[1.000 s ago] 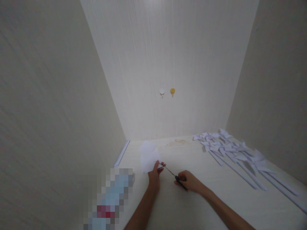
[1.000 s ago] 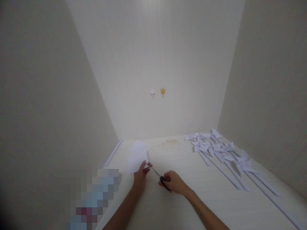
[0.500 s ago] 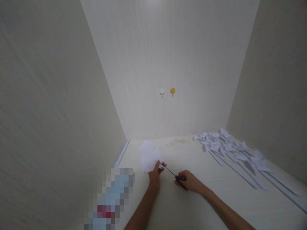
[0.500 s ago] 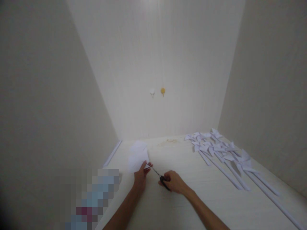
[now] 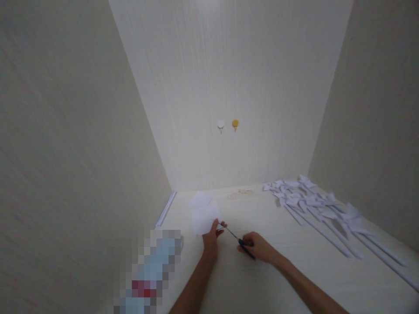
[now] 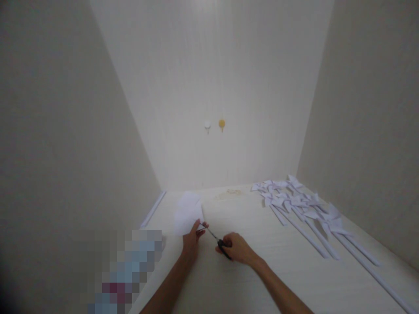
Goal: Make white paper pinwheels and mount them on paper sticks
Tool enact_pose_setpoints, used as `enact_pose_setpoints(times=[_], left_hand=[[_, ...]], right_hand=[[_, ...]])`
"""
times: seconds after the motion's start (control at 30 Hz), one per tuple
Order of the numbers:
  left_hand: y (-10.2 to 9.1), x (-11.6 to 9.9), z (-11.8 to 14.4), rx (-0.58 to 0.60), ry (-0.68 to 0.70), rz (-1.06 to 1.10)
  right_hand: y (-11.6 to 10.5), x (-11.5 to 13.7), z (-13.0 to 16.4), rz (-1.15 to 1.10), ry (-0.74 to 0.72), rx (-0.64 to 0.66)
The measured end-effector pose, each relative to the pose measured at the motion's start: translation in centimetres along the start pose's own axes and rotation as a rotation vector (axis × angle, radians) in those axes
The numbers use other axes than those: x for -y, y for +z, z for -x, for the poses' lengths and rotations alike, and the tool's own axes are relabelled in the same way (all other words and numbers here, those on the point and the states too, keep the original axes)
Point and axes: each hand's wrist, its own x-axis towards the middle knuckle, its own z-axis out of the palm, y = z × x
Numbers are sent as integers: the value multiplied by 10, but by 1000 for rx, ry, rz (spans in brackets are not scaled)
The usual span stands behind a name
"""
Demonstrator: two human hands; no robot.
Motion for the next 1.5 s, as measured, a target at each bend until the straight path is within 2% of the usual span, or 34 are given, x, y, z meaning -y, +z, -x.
enact_pose_setpoints(times=[0.53, 1.0, 1.5], left_hand=[[-1, 3, -1, 22, 35, -9], [-3, 5, -1, 66, 32, 36], [-1, 5, -1, 46, 25, 66]], right_hand=[[3, -4, -3, -2, 2, 14], [-1, 3, 1, -41, 4, 31], [-1, 2, 0, 24, -29, 4]])
